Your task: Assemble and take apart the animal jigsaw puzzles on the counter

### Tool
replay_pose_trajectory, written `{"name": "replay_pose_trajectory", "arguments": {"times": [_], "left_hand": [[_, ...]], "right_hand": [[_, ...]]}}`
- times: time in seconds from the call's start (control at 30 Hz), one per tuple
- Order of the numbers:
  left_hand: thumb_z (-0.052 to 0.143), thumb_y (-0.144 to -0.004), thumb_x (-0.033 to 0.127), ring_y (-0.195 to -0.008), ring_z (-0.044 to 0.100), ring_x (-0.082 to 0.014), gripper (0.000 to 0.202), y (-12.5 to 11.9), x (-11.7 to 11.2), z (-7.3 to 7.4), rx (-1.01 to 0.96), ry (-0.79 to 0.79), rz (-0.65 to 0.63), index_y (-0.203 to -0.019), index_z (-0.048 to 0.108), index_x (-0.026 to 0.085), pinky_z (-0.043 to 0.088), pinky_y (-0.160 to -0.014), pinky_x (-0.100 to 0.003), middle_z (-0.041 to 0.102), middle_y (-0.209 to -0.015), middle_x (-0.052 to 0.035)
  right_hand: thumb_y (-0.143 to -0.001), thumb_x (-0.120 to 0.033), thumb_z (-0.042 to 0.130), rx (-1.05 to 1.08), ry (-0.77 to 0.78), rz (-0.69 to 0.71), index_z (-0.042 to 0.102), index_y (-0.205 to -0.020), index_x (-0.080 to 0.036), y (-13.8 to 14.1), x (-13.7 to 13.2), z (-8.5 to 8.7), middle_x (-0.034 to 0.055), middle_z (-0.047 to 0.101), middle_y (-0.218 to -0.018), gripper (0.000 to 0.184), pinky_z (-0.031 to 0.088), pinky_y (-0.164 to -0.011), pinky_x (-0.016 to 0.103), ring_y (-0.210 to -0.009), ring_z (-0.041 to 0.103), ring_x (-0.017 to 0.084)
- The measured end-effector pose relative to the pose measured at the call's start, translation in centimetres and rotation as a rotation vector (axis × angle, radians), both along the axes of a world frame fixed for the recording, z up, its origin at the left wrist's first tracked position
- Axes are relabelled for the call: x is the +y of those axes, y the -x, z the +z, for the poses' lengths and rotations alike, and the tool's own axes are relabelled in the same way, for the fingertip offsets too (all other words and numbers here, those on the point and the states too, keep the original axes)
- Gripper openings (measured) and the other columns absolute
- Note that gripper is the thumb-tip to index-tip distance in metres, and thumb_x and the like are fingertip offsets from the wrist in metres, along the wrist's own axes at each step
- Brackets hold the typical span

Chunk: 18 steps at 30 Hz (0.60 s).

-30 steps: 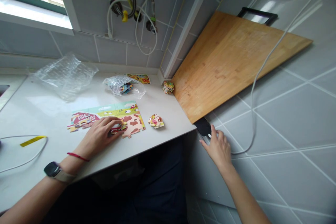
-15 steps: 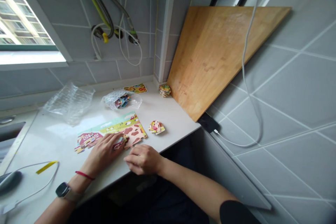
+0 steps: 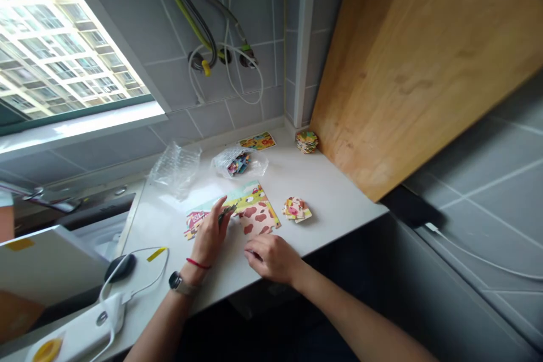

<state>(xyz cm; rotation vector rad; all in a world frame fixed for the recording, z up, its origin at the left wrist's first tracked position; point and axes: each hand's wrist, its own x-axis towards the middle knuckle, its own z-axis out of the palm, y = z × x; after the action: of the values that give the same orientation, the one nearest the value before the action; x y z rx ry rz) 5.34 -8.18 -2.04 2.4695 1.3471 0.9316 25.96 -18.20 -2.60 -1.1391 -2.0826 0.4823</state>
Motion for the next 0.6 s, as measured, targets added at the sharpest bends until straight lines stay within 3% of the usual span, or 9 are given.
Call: {"name": "replay_pose_trajectory", "arguments": {"times": [0.1, 0.23, 0.37, 0.5, 0.6], "left_hand": [[0.042, -0.11, 0.035, -0.114, 0.073, -0.0282, 0.04, -0.8, 0.3, 0.9, 0.011, -0.02, -0.029, -0.148, 0.049, 0.026, 0.061, -0.095, -0.046, 0.074, -0.128, -0.0122], [0.047, -0.108, 0.032, -0.13, 0.063, -0.0304, 0.039, -2.8, 0.2, 0.9, 0.196, 0.056, -0.244, -0.145, 0.056, 0.028, 0.055, -0.108, -0.05, 0.067, -0.141, -0.0117], [0.06, -0.101, 0.047, -0.154, 0.035, -0.0413, 0.061, -3.6, -0.4, -0.3, 0.323, 0.074, -0.298, -0.157, 0.046, 0.028, 0.04, -0.12, -0.062, 0.048, -0.162, -0.013], [0.06, -0.1, 0.052, -0.161, 0.016, -0.0422, 0.082, -1.9, -0.4, -0.4, 0.317, 0.095, -0.317, -0.168, 0.021, 0.027, 0.031, -0.125, -0.063, 0.032, -0.171, -0.0149], [0.059, -0.1, 0.054, -0.161, 0.016, -0.0418, 0.082, 1.2, 1.0, 0.0, 0.342, 0.114, -0.206, -0.167, 0.02, 0.027, 0.032, -0.124, -0.064, 0.031, -0.171, -0.0164]], "right_hand": [[-0.098, -0.018, 0.061, -0.008, -0.011, 0.013, 0.073, -0.099, -0.018, 0.1, 0.0, 0.1, 0.0058, 0.076, -0.089, 0.013, 0.055, -0.078, 0.027, -0.081, 0.071, 0.019], [-0.098, -0.02, 0.062, -0.014, 0.002, 0.015, 0.073, -0.096, -0.018, 0.0, -0.1, 0.2, 0.0048, 0.075, -0.084, 0.011, 0.053, -0.076, 0.028, -0.078, 0.07, 0.019], [-0.096, -0.02, 0.064, 0.009, 0.0, 0.053, 0.073, -0.094, -0.018, -0.1, -0.1, 0.3, 0.0046, 0.078, -0.089, 0.009, 0.054, -0.083, 0.028, -0.085, 0.071, 0.02], [-0.096, -0.02, 0.064, 0.003, 0.01, 0.049, 0.072, -0.094, -0.019, 0.0, -0.1, 0.2, 0.0043, 0.077, -0.088, 0.008, 0.053, -0.081, 0.029, -0.085, 0.071, 0.02], [-0.096, -0.018, 0.063, 0.004, 0.037, 0.044, 0.071, -0.095, -0.019, -0.1, 0.0, 0.3, 0.0042, 0.075, -0.088, 0.008, 0.052, -0.079, 0.028, -0.083, 0.07, 0.019]]}}
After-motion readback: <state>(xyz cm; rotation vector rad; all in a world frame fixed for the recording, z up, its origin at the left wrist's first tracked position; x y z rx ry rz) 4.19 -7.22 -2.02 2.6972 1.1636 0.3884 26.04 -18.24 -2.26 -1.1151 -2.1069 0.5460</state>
